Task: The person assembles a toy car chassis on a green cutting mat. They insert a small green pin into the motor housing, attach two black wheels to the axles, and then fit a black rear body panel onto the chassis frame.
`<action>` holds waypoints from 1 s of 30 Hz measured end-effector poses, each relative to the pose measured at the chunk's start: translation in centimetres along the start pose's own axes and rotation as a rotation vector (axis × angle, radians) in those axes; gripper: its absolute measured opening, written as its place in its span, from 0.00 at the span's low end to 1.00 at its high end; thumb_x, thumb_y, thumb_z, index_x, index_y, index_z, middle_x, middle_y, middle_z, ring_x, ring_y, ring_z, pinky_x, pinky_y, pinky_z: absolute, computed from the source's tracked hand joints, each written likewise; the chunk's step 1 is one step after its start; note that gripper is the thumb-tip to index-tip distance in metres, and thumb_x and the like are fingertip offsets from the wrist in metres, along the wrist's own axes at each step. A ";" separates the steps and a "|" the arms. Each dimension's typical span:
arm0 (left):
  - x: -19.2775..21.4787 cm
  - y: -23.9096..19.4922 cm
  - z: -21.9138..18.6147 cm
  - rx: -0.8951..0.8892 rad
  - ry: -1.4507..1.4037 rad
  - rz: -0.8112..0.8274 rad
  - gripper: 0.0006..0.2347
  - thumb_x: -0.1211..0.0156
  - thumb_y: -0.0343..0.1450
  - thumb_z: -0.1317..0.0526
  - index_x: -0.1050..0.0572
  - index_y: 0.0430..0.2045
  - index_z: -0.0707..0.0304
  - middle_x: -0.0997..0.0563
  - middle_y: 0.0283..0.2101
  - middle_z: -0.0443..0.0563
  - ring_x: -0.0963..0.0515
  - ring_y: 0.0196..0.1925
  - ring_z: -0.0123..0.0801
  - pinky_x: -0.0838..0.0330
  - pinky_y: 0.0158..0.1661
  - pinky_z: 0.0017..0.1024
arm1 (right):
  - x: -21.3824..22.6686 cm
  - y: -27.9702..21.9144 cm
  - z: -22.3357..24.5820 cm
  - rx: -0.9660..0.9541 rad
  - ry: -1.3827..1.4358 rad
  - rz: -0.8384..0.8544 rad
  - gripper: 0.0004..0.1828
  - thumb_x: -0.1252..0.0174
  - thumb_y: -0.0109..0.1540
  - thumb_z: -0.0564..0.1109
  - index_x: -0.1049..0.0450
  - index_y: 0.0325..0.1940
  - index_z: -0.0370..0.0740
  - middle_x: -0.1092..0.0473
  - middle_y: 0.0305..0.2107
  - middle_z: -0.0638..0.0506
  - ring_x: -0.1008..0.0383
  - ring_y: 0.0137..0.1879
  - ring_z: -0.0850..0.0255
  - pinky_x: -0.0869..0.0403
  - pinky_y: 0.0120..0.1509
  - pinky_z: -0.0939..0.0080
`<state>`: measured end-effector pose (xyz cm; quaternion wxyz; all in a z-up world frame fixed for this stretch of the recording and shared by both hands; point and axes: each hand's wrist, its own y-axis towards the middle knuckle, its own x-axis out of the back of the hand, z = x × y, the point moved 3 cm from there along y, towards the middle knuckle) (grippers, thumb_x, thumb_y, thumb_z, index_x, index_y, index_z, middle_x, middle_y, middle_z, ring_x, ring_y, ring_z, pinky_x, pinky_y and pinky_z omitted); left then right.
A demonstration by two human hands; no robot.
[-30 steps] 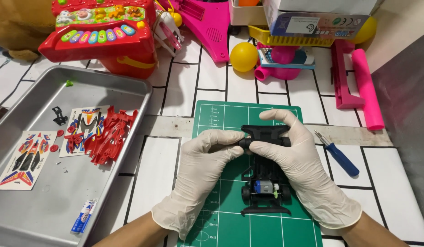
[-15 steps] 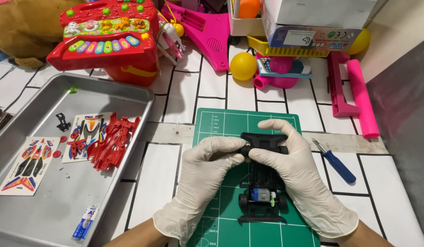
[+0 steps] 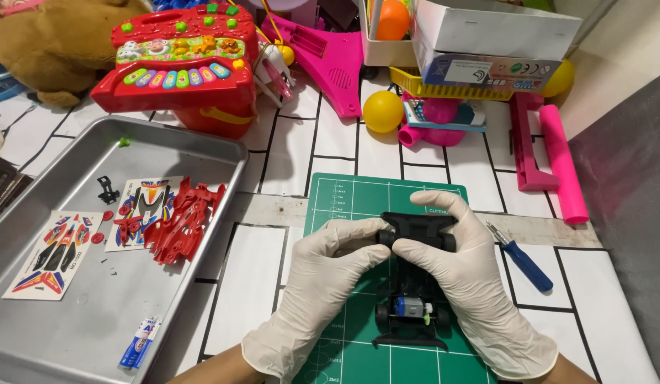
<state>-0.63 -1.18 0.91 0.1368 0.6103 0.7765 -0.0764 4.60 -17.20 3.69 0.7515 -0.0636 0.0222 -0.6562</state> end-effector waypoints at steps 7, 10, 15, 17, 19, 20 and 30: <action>0.0 -0.1 -0.7 0.062 0.084 -0.042 0.11 0.28 0.61 0.71 0.14 0.36 0.63 0.11 0.42 0.52 0.11 0.47 0.34 0.14 0.51 0.27 | 0.1 -0.1 -0.2 0.018 -0.007 -0.009 0.32 0.29 0.47 0.32 0.26 0.55 0.43 0.21 0.30 0.41 0.21 0.34 0.58 0.21 0.41 0.63; 0.1 -0.1 -0.4 0.051 0.079 -0.038 0.12 0.27 0.60 0.73 0.14 0.35 0.64 0.11 0.40 0.53 0.10 0.45 0.35 0.13 0.49 0.27 | 0.1 -0.1 -0.8 0.032 0.030 -0.014 0.31 0.30 0.47 0.30 0.26 0.54 0.42 0.21 0.31 0.41 0.22 0.35 0.58 0.22 0.41 0.63; 0.4 -0.2 0.1 -0.002 0.060 -0.026 0.12 0.26 0.59 0.71 0.15 0.36 0.65 0.12 0.41 0.53 0.11 0.46 0.36 0.14 0.51 0.28 | -0.1 -0.5 -0.9 0.087 -0.016 -0.060 0.30 0.28 0.46 0.33 0.24 0.52 0.42 0.23 0.32 0.46 0.22 0.35 0.60 0.22 0.42 0.65; 0.2 -0.1 -0.2 0.000 0.077 -0.031 0.12 0.27 0.60 0.72 0.15 0.36 0.64 0.12 0.41 0.53 0.11 0.46 0.36 0.14 0.50 0.27 | -0.1 -0.4 -0.6 0.109 0.008 -0.060 0.31 0.28 0.46 0.31 0.25 0.53 0.41 0.23 0.33 0.46 0.21 0.36 0.60 0.21 0.43 0.64; 0.2 -0.2 -0.3 0.035 0.094 -0.054 0.10 0.29 0.62 0.72 0.14 0.35 0.64 0.12 0.41 0.52 0.11 0.46 0.34 0.15 0.51 0.26 | -0.1 -0.4 -0.4 0.027 -0.040 -0.033 0.33 0.28 0.46 0.34 0.25 0.55 0.45 0.21 0.32 0.44 0.21 0.35 0.59 0.21 0.43 0.63; 0.2 -0.1 -0.3 0.032 0.097 -0.053 0.10 0.29 0.62 0.72 0.14 0.35 0.64 0.12 0.41 0.52 0.11 0.46 0.34 0.15 0.51 0.26 | -0.2 -0.4 -0.2 0.029 -0.038 -0.033 0.33 0.28 0.46 0.34 0.25 0.55 0.45 0.21 0.32 0.44 0.21 0.35 0.59 0.21 0.43 0.63; 0.1 -0.3 -0.7 0.049 0.100 -0.059 0.11 0.29 0.62 0.71 0.14 0.36 0.64 0.10 0.42 0.53 0.10 0.47 0.33 0.15 0.52 0.26 | -0.6 -0.6 0.0 -0.040 0.006 -0.043 0.33 0.31 0.48 0.32 0.26 0.57 0.45 0.21 0.32 0.41 0.21 0.36 0.56 0.21 0.43 0.60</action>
